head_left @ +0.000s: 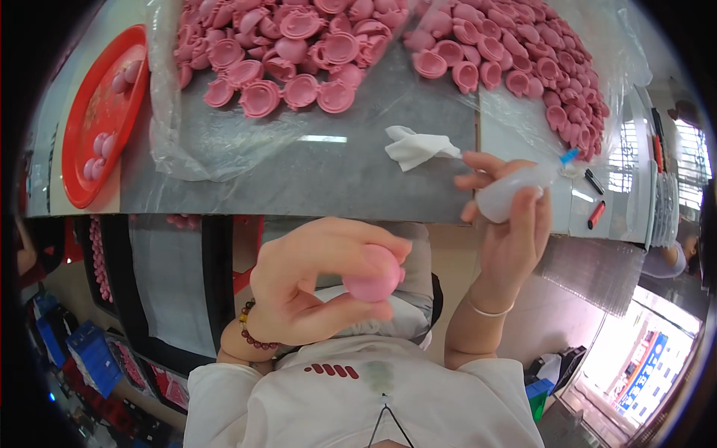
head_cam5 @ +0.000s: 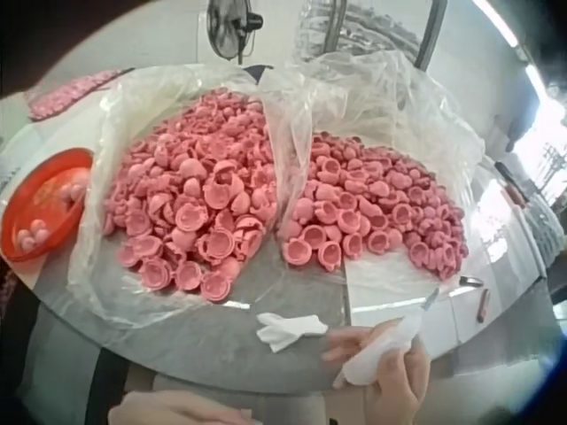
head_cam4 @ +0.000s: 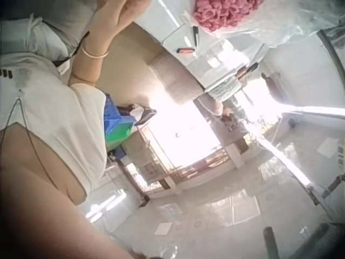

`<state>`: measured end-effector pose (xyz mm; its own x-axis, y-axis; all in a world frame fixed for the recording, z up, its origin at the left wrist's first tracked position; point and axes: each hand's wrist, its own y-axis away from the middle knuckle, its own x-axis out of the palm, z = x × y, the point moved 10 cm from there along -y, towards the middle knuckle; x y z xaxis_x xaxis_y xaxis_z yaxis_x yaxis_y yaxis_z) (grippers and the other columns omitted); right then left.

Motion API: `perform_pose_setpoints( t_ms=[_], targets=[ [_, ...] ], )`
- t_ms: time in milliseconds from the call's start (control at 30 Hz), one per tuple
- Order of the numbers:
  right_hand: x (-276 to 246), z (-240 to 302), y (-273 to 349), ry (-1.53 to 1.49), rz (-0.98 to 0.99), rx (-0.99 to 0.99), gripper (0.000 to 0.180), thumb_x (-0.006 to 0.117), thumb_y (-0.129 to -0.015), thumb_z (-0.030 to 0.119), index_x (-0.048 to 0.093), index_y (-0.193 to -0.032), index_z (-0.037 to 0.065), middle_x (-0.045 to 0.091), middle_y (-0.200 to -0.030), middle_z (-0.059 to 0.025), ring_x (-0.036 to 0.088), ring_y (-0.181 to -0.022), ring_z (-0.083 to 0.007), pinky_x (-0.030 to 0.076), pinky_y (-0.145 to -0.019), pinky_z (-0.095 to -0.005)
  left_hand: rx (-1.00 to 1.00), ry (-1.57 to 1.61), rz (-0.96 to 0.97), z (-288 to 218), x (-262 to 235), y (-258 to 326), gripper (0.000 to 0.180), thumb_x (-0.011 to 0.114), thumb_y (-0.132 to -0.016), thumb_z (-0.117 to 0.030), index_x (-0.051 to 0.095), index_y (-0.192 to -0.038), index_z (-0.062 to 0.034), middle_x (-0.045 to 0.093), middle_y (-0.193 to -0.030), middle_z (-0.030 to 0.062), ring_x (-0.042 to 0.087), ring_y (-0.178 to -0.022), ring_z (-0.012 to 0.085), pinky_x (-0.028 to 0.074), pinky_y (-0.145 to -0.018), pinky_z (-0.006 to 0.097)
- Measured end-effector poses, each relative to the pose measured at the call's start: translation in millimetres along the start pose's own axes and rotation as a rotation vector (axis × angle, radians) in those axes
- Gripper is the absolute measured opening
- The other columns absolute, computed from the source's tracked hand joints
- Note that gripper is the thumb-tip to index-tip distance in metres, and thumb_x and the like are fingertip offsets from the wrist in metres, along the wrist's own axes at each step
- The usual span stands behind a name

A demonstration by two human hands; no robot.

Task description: Assembling small pink plastic toy components by applying a liquid adhesive from a squeeze bottle and joining parts.

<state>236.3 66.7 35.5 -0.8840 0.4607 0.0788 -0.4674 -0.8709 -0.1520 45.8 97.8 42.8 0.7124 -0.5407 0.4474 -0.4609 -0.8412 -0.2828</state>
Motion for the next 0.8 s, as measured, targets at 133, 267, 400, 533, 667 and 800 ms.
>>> perform_pose_setpoints(
  t_ms=[133,267,400,533,667,800],
  targets=[
    [-20.2,8.6,0.5,-0.071,0.014,-0.114,0.038,0.036,-0.090,0.033,0.043,-0.091,-0.004,0.055,-0.088,-0.0248,0.057,-0.064,-0.0199,0.039,-0.040,-0.0191,0.439,-0.849,0.014,-69.2,-33.2,-11.4,0.021,0.056,-0.081,-0.013,0.050,-0.097,-0.0005,0.057,-0.090,0.0201,0.058,-0.081,0.0254,0.046,-0.074,0.035],
    [-26.1,3.4,2.8,-0.051,-0.009,-0.105,0.037,0.035,-0.091,0.033,0.043,-0.090,-0.003,0.054,-0.078,-0.0197,0.053,-0.057,-0.0169,0.037,-0.040,-0.0193,0.375,-1.632,-0.473,-124.2,-126.8,-47.5,0.016,0.052,-0.081,-0.010,0.056,-0.094,-0.0007,0.061,-0.089,0.0082,0.057,-0.078,0.0169,0.043,-0.073,0.025],
    [-18.0,4.3,2.9,-0.047,-0.001,-0.070,0.036,0.035,-0.090,0.033,0.043,-0.087,-0.002,0.054,-0.075,-0.0177,0.051,-0.054,-0.0158,0.035,-0.039,-0.0195,0.115,-1.705,-0.539,-136.0,-205.2,-47.8,0.017,0.051,-0.083,-0.013,0.058,-0.093,-0.0013,0.061,-0.086,0.0068,0.058,-0.077,0.0165,0.043,-0.072,0.025],
    [-14.0,4.0,1.8,-0.066,0.010,-0.058,0.037,0.036,-0.090,0.034,0.043,-0.087,-0.002,0.054,-0.072,-0.0165,0.050,-0.051,-0.0151,0.034,-0.039,-0.0189,0.171,-1.688,-0.600,-134.4,-183.5,-49.9,0.015,0.055,-0.081,-0.014,0.061,-0.089,-0.0030,0.062,-0.085,0.0077,0.059,-0.075,0.0173,0.043,-0.070,0.025],
    [-20.8,1.5,3.8,-0.051,-0.021,-0.055,0.036,0.036,-0.090,0.034,0.043,-0.087,-0.001,0.054,-0.072,-0.0162,0.050,-0.051,-0.0151,0.034,-0.039,-0.0188,0.338,-1.380,-0.373,-97.6,-110.2,-58.0,0.013,0.060,-0.077,-0.013,0.061,-0.086,-0.0042,0.062,-0.086,0.0096,0.059,-0.076,0.0214,0.044,-0.070,0.027],
    [-21.7,4.3,5.1,-0.061,-0.013,-0.076,0.036,0.038,-0.089,0.034,0.043,-0.088,-0.001,0.054,-0.072,-0.0164,0.050,-0.050,-0.0150,0.034,-0.039,-0.0185,0.236,-1.835,-0.168,-62.4,-79.2,-68.4,0.013,0.063,-0.072,-0.011,0.060,-0.082,-0.0031,0.062,-0.087,0.0095,0.058,-0.080,0.0248,0.044,-0.073,0.030]
  ],
)
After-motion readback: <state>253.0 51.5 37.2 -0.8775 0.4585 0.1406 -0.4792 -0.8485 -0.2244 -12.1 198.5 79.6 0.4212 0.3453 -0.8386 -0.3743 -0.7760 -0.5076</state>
